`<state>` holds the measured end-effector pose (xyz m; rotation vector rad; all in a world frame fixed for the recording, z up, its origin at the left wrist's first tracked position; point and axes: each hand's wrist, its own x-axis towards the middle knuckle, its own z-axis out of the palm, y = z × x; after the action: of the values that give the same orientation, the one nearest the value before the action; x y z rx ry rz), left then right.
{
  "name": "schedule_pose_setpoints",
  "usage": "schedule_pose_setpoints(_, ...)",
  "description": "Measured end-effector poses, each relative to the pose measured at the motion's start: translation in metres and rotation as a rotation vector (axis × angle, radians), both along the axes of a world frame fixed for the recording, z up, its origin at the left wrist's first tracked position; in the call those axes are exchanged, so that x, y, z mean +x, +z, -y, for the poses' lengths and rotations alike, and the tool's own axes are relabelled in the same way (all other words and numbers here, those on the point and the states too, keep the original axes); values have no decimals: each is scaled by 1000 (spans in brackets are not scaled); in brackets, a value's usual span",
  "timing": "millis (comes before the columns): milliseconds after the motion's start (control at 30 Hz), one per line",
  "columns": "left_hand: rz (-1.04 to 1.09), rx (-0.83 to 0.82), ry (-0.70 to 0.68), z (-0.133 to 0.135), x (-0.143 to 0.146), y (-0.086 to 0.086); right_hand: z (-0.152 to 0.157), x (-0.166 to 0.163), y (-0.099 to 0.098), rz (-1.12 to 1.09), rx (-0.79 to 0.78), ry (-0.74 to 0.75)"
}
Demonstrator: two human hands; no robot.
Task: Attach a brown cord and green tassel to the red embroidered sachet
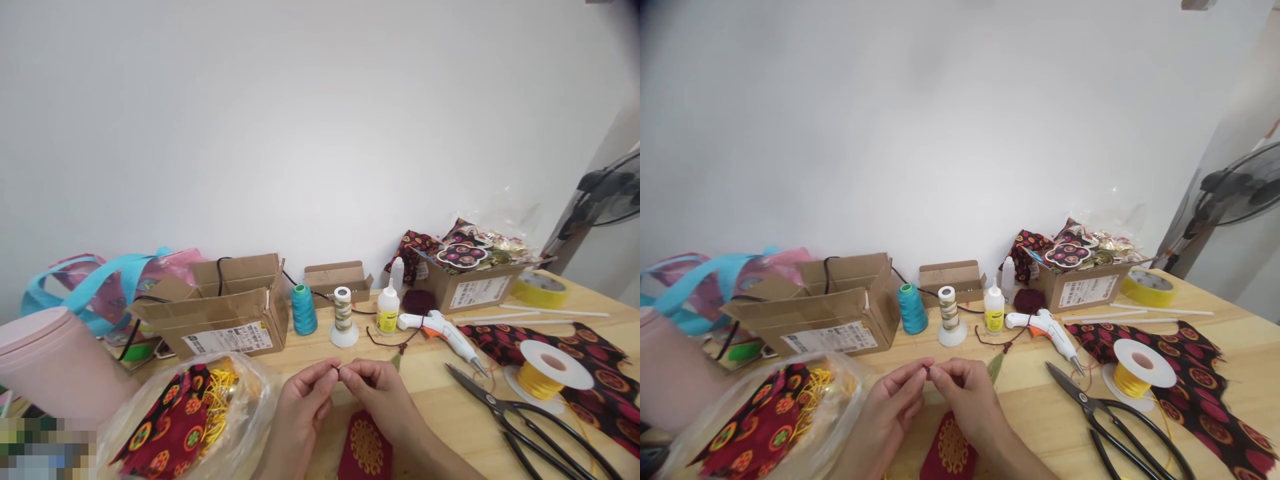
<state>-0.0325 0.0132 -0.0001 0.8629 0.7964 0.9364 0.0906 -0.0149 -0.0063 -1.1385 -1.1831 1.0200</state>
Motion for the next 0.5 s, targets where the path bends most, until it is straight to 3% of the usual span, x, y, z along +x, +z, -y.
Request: schedule_pose_setpoints(500, -87, 61, 83, -1, 1, 0, 2, -4, 4, -5, 0, -21)
